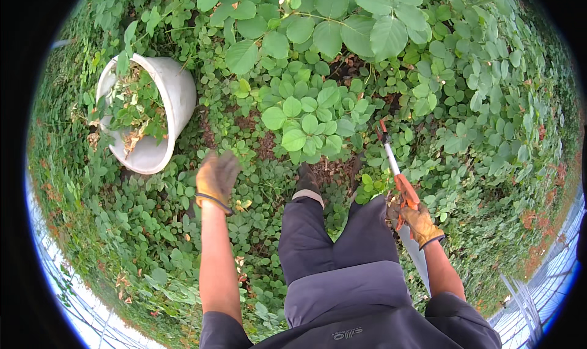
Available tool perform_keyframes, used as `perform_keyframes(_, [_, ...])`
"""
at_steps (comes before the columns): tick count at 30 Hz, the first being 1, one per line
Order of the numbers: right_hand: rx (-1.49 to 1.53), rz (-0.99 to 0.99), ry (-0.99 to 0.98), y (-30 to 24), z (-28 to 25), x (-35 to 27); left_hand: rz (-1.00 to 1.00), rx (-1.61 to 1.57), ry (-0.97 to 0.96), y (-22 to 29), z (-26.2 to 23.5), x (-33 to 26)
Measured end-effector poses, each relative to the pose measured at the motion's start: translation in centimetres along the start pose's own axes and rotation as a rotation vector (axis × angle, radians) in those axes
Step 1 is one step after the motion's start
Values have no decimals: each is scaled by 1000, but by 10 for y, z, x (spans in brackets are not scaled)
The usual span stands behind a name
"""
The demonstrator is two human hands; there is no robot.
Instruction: The person uses pruning shears to cut leaves and small branches from low-lying plants and places them into a white bucket. The person repeatedly reaches, cuts, and deposits foliage while moving around the garden area.
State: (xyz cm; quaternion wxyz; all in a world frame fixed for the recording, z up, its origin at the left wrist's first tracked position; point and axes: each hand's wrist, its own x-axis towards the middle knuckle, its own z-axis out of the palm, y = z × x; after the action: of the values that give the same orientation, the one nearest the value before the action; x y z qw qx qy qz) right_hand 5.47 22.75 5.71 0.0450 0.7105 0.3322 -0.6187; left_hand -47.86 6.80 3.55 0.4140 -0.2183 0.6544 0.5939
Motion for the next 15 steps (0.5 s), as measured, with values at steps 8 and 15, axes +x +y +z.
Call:
perform_keyframes(8, [-631, -732, 40, -63, 72, 13, -485, -387, -364, -164, 163, 23])
perform_keyframes(15, [-732, -683, -316, -83, 85, 60, -73, 921, 138, -214, 158, 57])
